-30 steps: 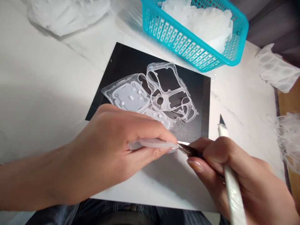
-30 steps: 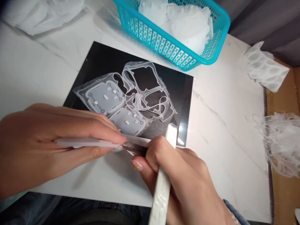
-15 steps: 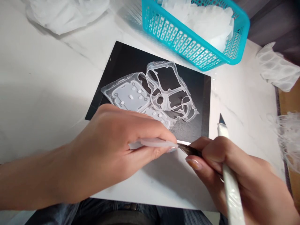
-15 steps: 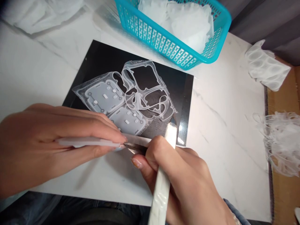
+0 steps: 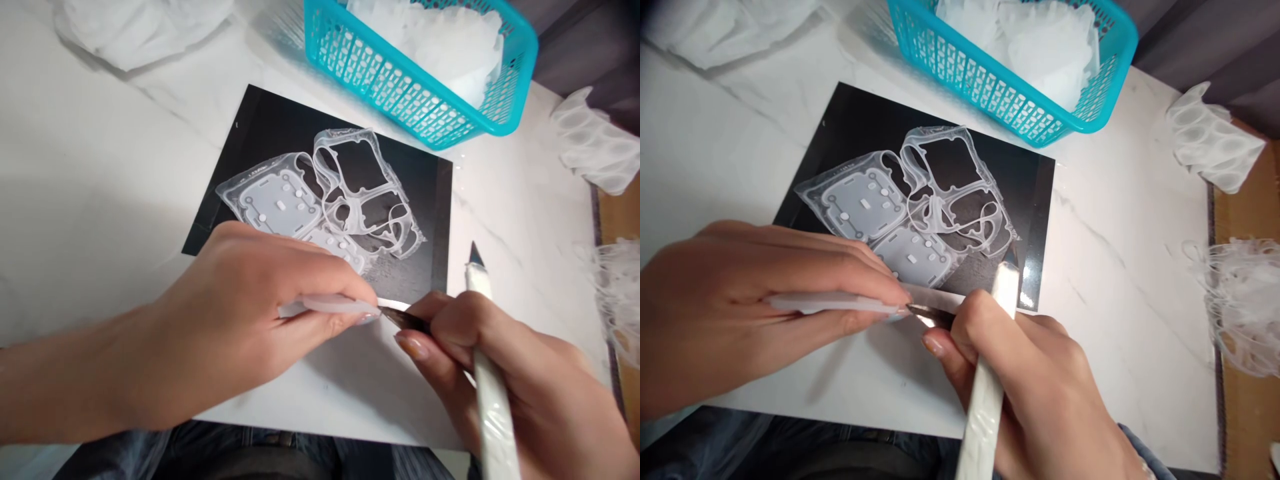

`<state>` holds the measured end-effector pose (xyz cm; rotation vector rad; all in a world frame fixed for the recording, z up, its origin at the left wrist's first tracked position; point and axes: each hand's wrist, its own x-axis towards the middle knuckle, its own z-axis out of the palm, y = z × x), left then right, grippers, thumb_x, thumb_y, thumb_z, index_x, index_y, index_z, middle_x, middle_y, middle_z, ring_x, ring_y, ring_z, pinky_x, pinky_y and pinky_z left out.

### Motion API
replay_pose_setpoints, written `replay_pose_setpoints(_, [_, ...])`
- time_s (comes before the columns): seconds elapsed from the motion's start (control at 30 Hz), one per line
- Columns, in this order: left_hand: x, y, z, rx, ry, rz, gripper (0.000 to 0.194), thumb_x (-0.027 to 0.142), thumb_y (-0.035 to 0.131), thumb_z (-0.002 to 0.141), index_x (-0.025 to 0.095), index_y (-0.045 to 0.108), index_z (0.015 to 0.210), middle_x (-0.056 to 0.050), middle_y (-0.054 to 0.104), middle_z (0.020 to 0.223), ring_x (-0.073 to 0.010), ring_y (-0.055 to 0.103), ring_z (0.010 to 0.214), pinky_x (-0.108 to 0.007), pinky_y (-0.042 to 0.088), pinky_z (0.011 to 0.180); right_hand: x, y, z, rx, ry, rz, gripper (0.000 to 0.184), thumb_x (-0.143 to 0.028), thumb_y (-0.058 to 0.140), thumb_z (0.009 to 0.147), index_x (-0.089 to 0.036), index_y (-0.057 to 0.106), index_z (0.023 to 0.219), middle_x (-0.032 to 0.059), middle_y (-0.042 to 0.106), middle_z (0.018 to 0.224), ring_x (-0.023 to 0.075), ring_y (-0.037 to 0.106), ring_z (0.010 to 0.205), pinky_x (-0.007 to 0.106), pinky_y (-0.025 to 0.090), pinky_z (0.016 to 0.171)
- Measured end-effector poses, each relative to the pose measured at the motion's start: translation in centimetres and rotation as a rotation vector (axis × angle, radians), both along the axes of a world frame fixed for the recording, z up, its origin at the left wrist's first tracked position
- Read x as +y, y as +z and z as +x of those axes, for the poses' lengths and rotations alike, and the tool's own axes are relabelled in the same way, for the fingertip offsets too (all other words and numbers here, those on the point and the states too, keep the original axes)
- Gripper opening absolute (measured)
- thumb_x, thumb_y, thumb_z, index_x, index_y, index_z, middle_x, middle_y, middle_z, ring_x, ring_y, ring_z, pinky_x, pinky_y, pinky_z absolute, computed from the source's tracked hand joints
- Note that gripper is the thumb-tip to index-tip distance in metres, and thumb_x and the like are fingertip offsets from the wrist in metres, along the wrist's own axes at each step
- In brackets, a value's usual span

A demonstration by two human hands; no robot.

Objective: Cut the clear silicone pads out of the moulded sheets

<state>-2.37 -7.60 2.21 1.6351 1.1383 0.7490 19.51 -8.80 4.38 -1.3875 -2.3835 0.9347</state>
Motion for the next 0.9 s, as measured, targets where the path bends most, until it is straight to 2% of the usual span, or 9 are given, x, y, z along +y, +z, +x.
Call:
replay_pose_setpoints(0.2, [-0.03,0.15,0.19,0.001,0.040,-0.052,0.010,0.029,0.068,0.082,0.028,0.077,0.077,0.005,0.074,0.072,-0.0115,0.064,0.060,-0.019,0.046,0.059,0.24,0.35,0.50,-0.010,-0.043,0.064,0.021,-0.032,0.053,0.094,-0.027,0.041,0.077,-0.0077,0.060,0.060,0.0079,0.042,0.038,0.018,0.031,0.032])
replay_pose_setpoints(0.4, [-0.16,0.41,0.37,-0.036,0.060,-0.089,0.011,0.030,0.069,0.082,0.029,0.077,0.076,0.004,0.075,0.075,-0.0129,0.066,0.062,-0.021,0.048,0.063,0.56,0.50,0.30,0.010,0.006,-0.018,0.012,-0.028,0.054,0.093,-0.027,0.048,0.083,-0.0080,0.056,0.056,0.0076,0.046,0.039,0.016,0.035,0.035])
replay_pose_setpoints(0.6, [-0.13,0.32,0.20,-0.047,0.044,-0.073,0.011,0.027,0.069,0.082,0.028,0.077,0.074,0.003,0.076,0.076,-0.0145,0.066,0.065,-0.022,0.048,0.065,0.38,0.48,0.14,0.035,0.008,-0.070,0.012,-0.028,0.054,0.093,-0.027,0.047,0.083,-0.0087,0.054,0.055,0.0075,0.043,0.037,0.016,0.034,0.032])
replay_pose_setpoints(0.77, [-0.15,0.20,0.08,-0.029,0.016,-0.043,0.012,0.029,0.067,0.084,0.029,0.077,0.077,0.003,0.076,0.079,-0.0155,0.067,0.068,-0.023,0.048,0.066,0.53,0.49,0.05,0.044,0.014,-0.092,0.023,-0.028,0.056,0.092,-0.026,0.041,0.075,-0.0093,0.052,0.055,0.0065,0.040,0.037,0.016,0.031,0.032])
replay_pose_setpoints(0.9, [-0.19,0.14,0.14,-0.026,0.012,-0.018,0.013,0.026,0.067,0.084,0.028,0.077,0.077,0.003,0.076,0.080,-0.0154,0.067,0.070,-0.023,0.048,0.070,0.65,0.49,0.02,0.041,0.009,-0.095,0.025,-0.029,0.053,0.094,-0.026,0.039,0.074,-0.0093,0.052,0.055,0.0065,0.039,0.037,0.016,0.032,0.032])
